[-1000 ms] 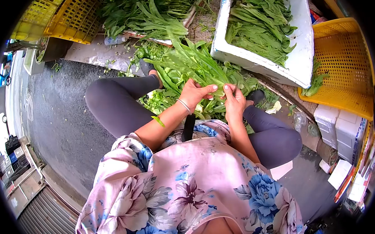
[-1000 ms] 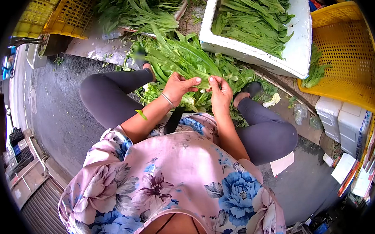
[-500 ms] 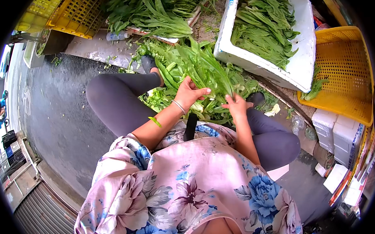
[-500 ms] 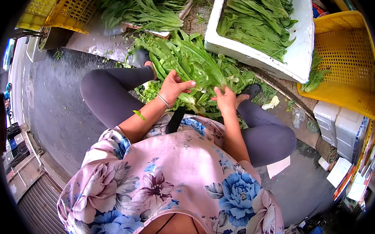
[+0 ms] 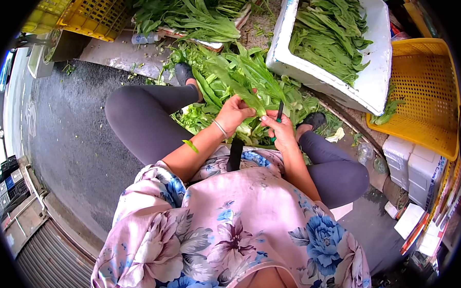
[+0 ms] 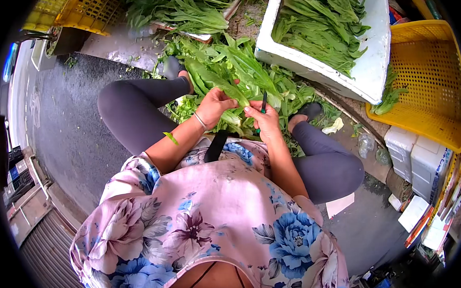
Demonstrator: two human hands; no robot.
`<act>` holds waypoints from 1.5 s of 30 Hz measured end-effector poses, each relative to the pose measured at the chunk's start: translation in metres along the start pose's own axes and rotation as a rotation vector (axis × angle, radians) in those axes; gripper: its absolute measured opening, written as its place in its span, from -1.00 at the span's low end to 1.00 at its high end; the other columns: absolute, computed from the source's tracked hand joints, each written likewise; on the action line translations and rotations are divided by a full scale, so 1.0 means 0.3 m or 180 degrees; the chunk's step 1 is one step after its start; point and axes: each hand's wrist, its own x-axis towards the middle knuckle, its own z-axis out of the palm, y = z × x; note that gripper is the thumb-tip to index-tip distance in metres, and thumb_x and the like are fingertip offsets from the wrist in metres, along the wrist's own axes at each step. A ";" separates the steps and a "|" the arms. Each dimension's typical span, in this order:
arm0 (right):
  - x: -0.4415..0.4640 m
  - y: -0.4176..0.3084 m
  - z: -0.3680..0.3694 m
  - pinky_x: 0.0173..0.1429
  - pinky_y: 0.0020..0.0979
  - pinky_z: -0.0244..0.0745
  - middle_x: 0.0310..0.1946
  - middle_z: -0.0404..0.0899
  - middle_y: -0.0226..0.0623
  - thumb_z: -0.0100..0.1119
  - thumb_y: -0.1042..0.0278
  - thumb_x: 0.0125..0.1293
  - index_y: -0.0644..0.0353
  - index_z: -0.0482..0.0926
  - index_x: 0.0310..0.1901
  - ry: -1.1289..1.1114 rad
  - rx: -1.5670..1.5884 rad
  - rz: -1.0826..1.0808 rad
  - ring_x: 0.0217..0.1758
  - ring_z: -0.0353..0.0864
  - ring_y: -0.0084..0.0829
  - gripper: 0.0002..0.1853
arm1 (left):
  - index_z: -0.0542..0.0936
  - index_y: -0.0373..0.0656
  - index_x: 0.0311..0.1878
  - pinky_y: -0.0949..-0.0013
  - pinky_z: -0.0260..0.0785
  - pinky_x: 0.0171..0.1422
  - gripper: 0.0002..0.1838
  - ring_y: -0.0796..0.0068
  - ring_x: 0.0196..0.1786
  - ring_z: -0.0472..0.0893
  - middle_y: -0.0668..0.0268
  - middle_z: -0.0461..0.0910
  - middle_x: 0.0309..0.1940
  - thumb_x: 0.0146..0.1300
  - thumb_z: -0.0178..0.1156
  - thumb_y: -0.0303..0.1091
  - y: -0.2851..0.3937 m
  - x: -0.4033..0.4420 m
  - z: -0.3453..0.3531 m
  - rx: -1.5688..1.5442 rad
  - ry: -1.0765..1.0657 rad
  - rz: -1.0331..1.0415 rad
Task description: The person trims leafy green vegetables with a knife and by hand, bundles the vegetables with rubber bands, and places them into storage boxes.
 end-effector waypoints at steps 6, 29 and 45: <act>-0.005 0.004 0.014 -0.65 -0.70 0.12 -0.43 0.53 -0.40 0.31 0.37 0.04 0.24 0.50 -0.18 0.0054 -0.0634 -0.0635 -0.42 0.52 -0.63 -0.69 | 0.31 -0.20 0.15 0.47 0.41 -0.16 -0.48 0.54 -0.20 0.53 0.33 0.55 -0.22 0.08 0.20 -0.54 0.019 -0.007 0.024 0.0128 0.0075 -0.0302; 0.055 0.073 0.026 -0.38 -0.57 0.28 -0.54 0.44 -0.45 0.10 0.40 0.21 0.29 0.49 -0.35 0.1176 -0.0284 -0.0880 -0.52 0.34 -0.64 -0.87 | 0.42 -0.31 0.01 0.47 0.46 -0.26 -0.55 0.50 -0.36 0.55 0.28 0.56 -0.34 -0.04 0.20 -0.63 -0.050 0.010 0.041 0.0141 0.0579 -0.0350; 0.077 0.054 0.014 -0.31 -0.56 0.36 -0.53 0.56 -0.38 0.20 0.37 0.12 0.35 0.57 -0.29 -0.0070 -0.1649 -0.0814 -0.44 0.44 -0.64 -0.80 | 0.50 -0.21 -0.31 0.56 0.30 -0.60 -0.69 0.63 -0.55 0.47 0.36 0.56 -0.52 -0.09 0.40 -0.36 -0.018 0.021 -0.012 0.0770 0.0862 -0.0612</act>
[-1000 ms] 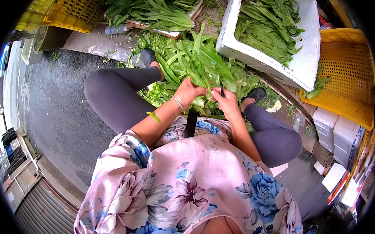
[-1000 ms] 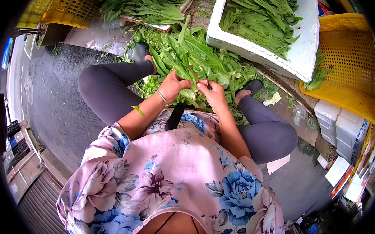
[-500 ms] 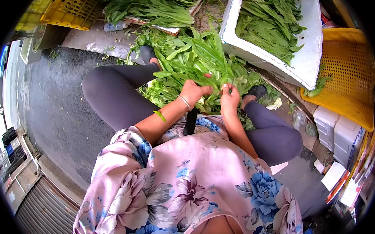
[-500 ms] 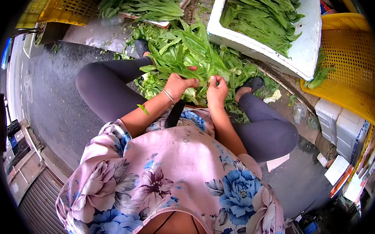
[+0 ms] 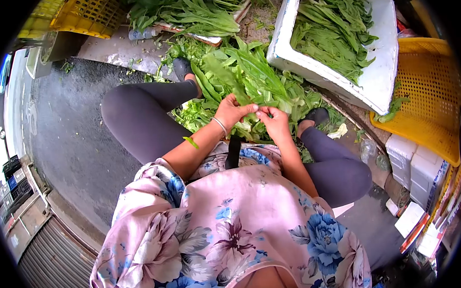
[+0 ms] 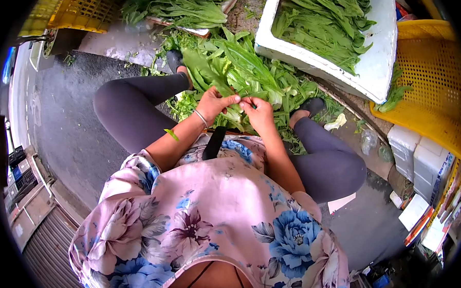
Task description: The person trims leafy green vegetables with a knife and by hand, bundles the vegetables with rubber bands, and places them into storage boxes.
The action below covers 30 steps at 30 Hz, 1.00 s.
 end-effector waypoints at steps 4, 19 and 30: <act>0.008 0.029 0.007 -0.31 -0.54 0.35 -0.52 0.55 -0.35 0.18 0.38 0.13 0.34 0.55 -0.31 0.0207 -0.0128 0.0172 -0.45 0.43 -0.63 -0.82 | 0.47 -0.23 -0.28 0.52 0.42 -0.50 -0.71 0.56 -0.48 0.54 0.33 0.57 -0.48 -0.04 0.36 -0.40 -0.014 0.009 -0.016 -0.0039 -0.0413 -0.0179; -0.030 -0.055 -0.052 -0.05 -0.21 0.38 -0.26 0.55 -0.03 0.20 0.13 0.07 0.18 0.50 -0.08 -0.0303 -0.2495 0.1088 -0.14 0.51 -0.07 -0.59 | 0.53 -0.36 -0.29 0.54 0.49 -0.23 -0.75 0.41 -0.32 0.58 0.18 0.58 -0.33 0.04 0.29 -0.37 0.325 0.351 -0.151 -0.1084 0.0431 0.0362; 0.343 -0.498 -0.484 -0.50 -0.62 0.41 -0.29 0.56 -0.28 0.09 0.38 0.20 0.35 0.43 -0.01 0.1082 0.0090 -0.0289 -0.60 0.46 -0.64 -0.66 | 0.42 -0.47 -0.37 0.28 0.52 -0.55 -0.67 0.22 -0.57 0.56 0.06 0.50 -0.55 0.05 0.28 -0.35 0.479 0.750 -0.314 -0.0725 0.1871 0.0222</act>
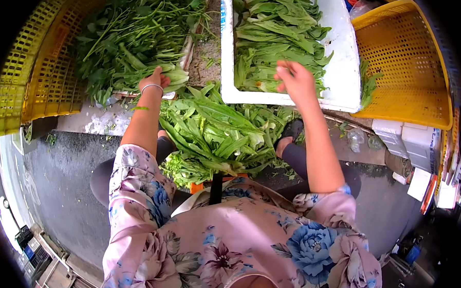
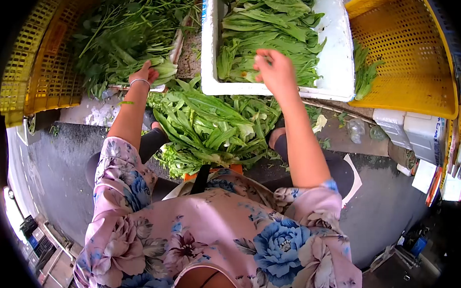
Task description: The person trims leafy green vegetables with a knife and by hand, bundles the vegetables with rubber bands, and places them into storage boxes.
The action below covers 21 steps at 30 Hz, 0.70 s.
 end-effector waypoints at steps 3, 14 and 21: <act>0.194 0.038 0.081 -0.42 -0.52 0.48 -0.13 0.49 -0.04 0.20 0.36 0.11 0.40 0.34 0.07 -0.0615 -0.0598 0.0632 -0.46 0.63 -0.41 -0.50 | 0.39 -0.46 -0.40 0.29 0.43 -0.68 -0.51 0.27 -0.71 0.47 0.08 0.46 -0.61 -0.04 0.35 -0.17 0.004 -0.008 0.002 0.0223 0.0169 -0.0184; 0.194 -0.048 0.065 -0.70 -0.62 0.05 -0.19 0.52 -0.28 0.12 0.42 0.17 0.30 0.38 -0.03 -0.0600 -0.0050 0.0388 -0.41 0.61 -0.54 -0.66 | 0.40 -0.26 -0.39 0.40 0.42 -0.58 -0.71 0.43 -0.63 0.47 0.27 0.45 -0.61 0.06 0.26 -0.25 0.010 -0.185 -0.044 0.0141 -0.0763 0.0086; -0.110 -0.135 -0.117 -0.70 -0.67 0.10 -0.37 0.52 -0.31 0.14 0.46 0.16 0.33 0.39 -0.11 -0.0539 0.1167 0.0036 -0.53 0.55 -0.55 -0.72 | 0.46 -0.17 -0.34 0.48 0.40 -0.45 -0.83 0.53 -0.49 0.51 0.32 0.51 -0.48 0.12 0.19 -0.30 -0.055 -0.583 -0.019 0.0485 -0.2029 0.0176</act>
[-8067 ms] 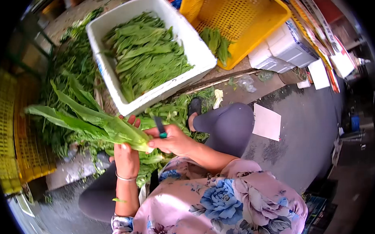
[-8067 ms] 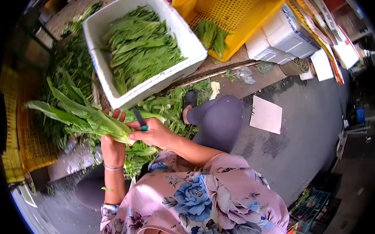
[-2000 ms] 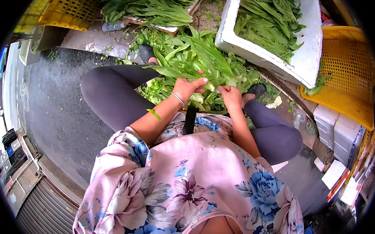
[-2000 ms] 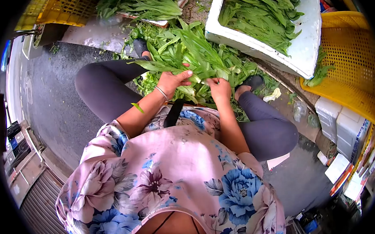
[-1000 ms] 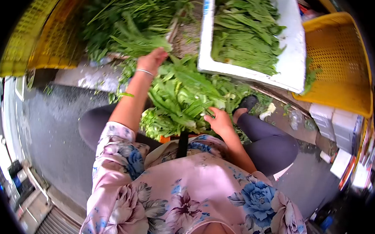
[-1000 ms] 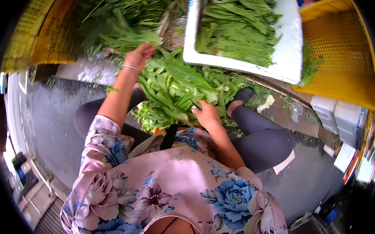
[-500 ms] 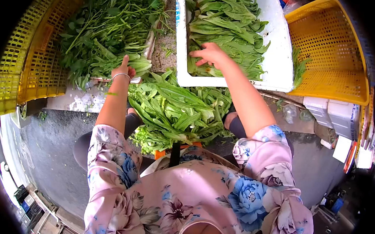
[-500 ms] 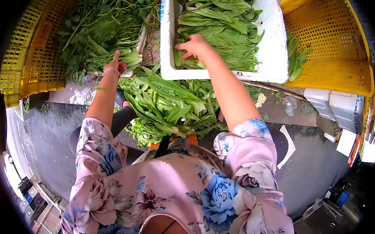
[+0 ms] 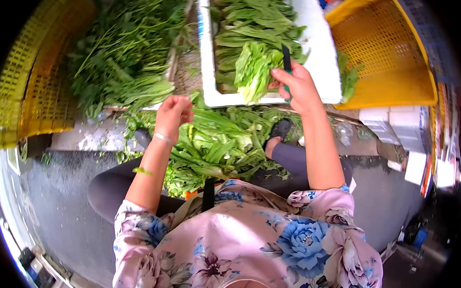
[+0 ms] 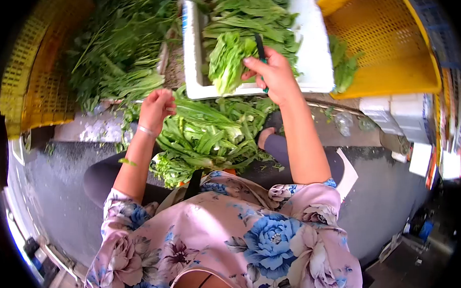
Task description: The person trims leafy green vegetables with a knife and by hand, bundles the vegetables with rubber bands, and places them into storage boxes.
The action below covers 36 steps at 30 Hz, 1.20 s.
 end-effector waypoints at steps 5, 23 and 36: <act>-0.225 0.009 -0.130 -0.69 -0.69 0.15 -0.41 0.50 -0.35 0.18 0.47 0.11 0.34 0.40 -0.12 0.0201 -0.0641 0.0488 -0.56 0.52 -0.60 -0.70 | 0.44 -0.18 -0.31 0.51 0.39 -0.47 -0.84 0.57 -0.48 0.51 0.35 0.50 -0.45 0.16 0.14 -0.31 -0.080 -0.116 -0.009 0.0533 -0.0070 -0.0157; 0.192 -0.018 -0.240 -0.36 -0.57 0.46 -0.28 0.57 -0.26 0.16 0.38 0.14 0.20 0.50 -0.05 -0.0524 -0.2623 0.0290 -0.35 0.59 -0.51 -0.69 | 0.45 -0.14 -0.27 0.52 0.39 -0.33 -0.91 0.57 -0.37 0.52 0.37 0.53 -0.39 0.19 0.10 -0.37 0.174 -0.031 -0.033 0.0937 -0.0141 0.0054; 0.363 0.214 -0.021 -0.14 -0.32 0.43 -0.32 0.58 -0.25 0.27 0.36 -0.02 0.07 0.57 -0.16 -0.1488 -0.4242 0.0639 -0.24 0.55 -0.33 -0.69 | 0.45 -0.11 -0.26 0.46 0.40 -0.28 -0.91 0.55 -0.34 0.52 0.34 0.53 -0.34 0.21 0.07 -0.35 0.176 0.005 -0.008 -0.0103 -0.0276 -0.0289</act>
